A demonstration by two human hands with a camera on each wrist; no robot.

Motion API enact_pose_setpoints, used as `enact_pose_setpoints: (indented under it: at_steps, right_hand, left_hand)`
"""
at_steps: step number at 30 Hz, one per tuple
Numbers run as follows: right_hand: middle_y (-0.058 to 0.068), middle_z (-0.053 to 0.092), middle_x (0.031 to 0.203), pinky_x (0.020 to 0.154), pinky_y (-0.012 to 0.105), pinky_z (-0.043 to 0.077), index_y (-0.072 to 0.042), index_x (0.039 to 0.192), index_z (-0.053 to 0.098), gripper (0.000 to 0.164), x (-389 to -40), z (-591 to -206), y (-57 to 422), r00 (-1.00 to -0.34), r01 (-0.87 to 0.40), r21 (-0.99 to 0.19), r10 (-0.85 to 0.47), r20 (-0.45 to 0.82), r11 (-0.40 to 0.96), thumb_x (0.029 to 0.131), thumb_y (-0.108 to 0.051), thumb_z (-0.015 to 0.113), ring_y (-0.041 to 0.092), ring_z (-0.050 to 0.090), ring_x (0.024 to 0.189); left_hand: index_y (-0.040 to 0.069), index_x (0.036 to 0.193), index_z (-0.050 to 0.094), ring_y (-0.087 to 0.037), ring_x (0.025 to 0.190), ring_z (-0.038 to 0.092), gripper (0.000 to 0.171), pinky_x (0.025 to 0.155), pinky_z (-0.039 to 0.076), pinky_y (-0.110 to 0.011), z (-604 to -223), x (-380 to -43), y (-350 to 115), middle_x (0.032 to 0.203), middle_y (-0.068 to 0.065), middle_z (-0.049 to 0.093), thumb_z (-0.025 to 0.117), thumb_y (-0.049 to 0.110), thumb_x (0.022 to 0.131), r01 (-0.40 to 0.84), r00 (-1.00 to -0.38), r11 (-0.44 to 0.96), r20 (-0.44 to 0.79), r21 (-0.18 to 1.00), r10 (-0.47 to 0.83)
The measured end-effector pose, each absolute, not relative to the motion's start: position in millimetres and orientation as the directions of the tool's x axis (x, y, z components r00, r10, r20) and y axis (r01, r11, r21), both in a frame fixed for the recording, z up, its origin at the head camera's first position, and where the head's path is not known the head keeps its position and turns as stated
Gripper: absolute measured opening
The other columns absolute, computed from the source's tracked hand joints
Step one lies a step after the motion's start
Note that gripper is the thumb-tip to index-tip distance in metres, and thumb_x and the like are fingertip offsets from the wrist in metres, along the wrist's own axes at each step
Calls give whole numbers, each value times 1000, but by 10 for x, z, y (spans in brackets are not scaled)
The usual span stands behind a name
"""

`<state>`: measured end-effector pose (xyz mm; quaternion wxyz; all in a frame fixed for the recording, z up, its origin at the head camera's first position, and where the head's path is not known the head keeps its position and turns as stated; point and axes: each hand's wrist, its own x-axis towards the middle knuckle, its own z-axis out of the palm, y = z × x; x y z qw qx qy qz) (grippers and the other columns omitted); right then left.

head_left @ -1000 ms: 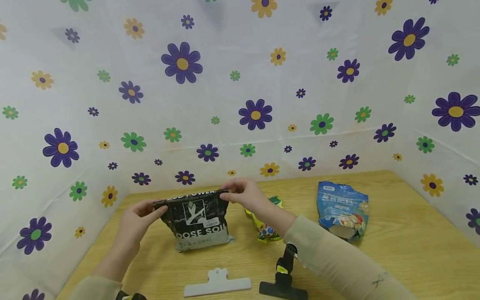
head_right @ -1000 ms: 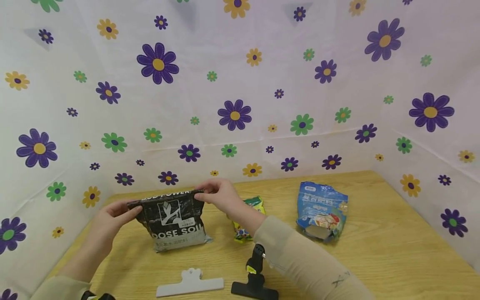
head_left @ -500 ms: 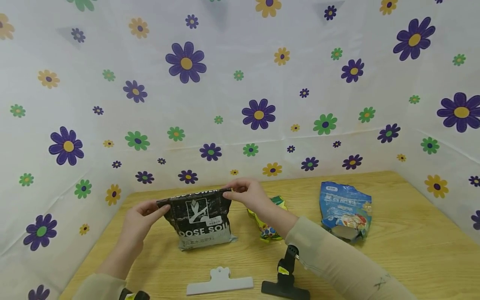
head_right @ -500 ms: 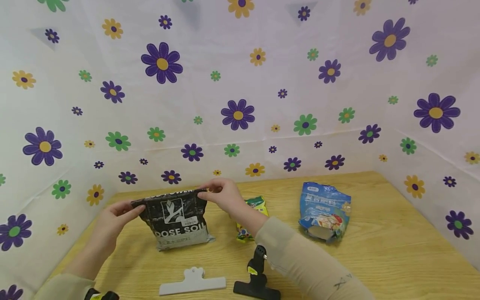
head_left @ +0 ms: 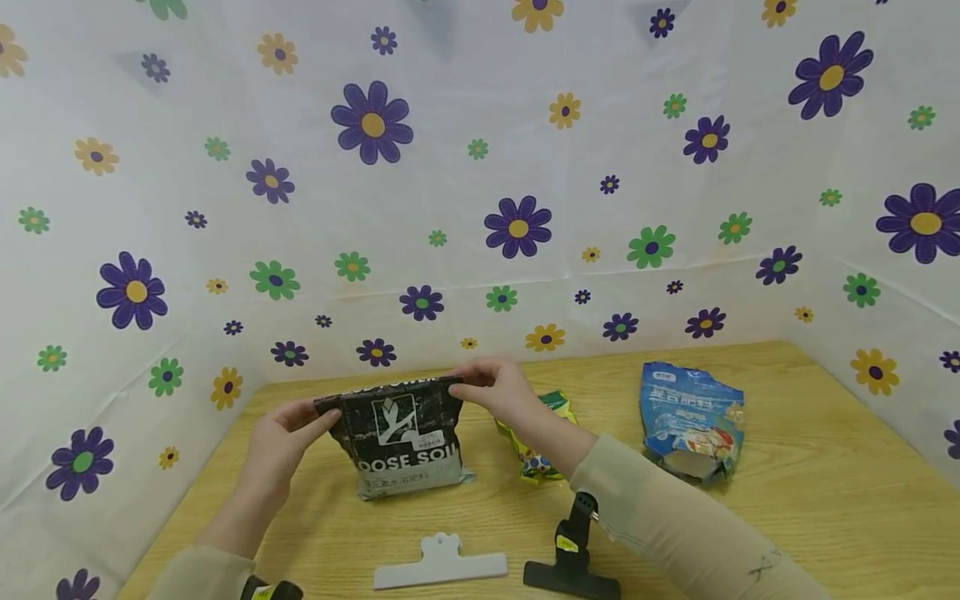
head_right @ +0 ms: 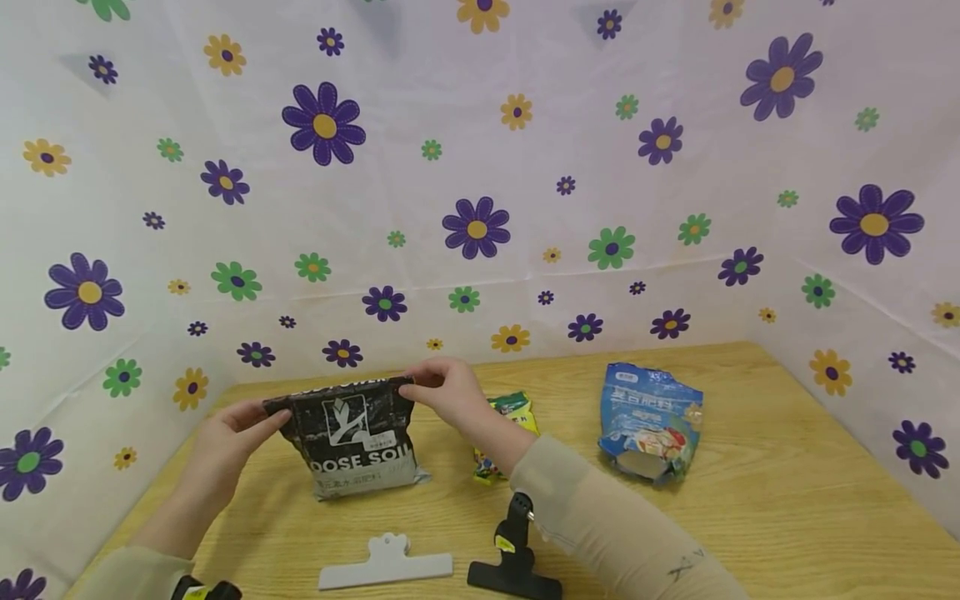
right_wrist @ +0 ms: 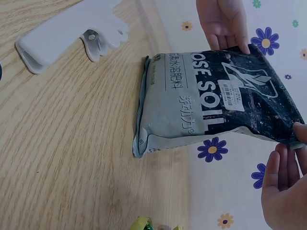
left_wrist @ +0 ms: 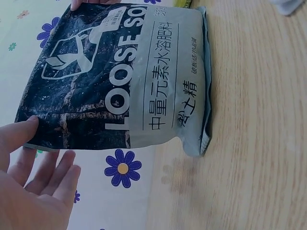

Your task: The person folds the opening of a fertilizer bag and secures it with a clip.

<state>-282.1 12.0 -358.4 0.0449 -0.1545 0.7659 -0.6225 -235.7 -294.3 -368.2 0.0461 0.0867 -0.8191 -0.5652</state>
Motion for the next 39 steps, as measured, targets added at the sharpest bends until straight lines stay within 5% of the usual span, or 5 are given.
enact_pose_setpoints:
  at_steps: [8, 16, 27, 39]
  right_hand:
    - [13, 76, 114, 87, 27, 59, -2, 118, 77, 20, -2822, -3598, 125, -951, -162, -974, -289, 112, 158, 100, -9, 75, 9, 66, 91]
    - [7, 73, 104, 80, 22, 56, 0, 117, 76, 20, -2815, -3607, 149, -949, -154, -977, -297, 106, 145, 100, -10, 75, 9, 63, 86]
    - [9, 75, 109, 83, 25, 59, -1, 114, 77, 18, -2801, -3629, 136, -956, -133, -979, -281, 86, 155, 98, -11, 76, 10, 66, 88]
    - [0, 72, 95, 79, 23, 57, -2, 116, 78, 20, -2788, -3638, 174, -945, -151, -977, -311, 99, 148, 98, -12, 77, 8, 65, 85]
  left_hand:
    - [5, 127, 70, 10, 93, 62, 33, 122, 42, -46, -3695, -2353, -2923, 91, 30, 67, 76, 24, 101, -72, -981, 344, -4, 936, -193]
    - [12, 123, 73, 10, 91, 65, 25, 91, 49, -10, -3700, -2336, -2909, 87, 33, 69, 76, 23, 101, -68, -976, 332, 7, 941, -218]
    - [18, 111, 76, 8, 86, 69, 10, 86, 55, -9, -3703, -2324, -2918, 84, 29, 72, 76, 19, 101, -49, -977, 278, 11, 959, -211]
    - [17, 110, 77, 6, 84, 72, 9, 86, 56, -10, -3722, -2324, -2942, 85, 26, 75, 75, 18, 101, -49, -982, 253, 0, 966, -189]
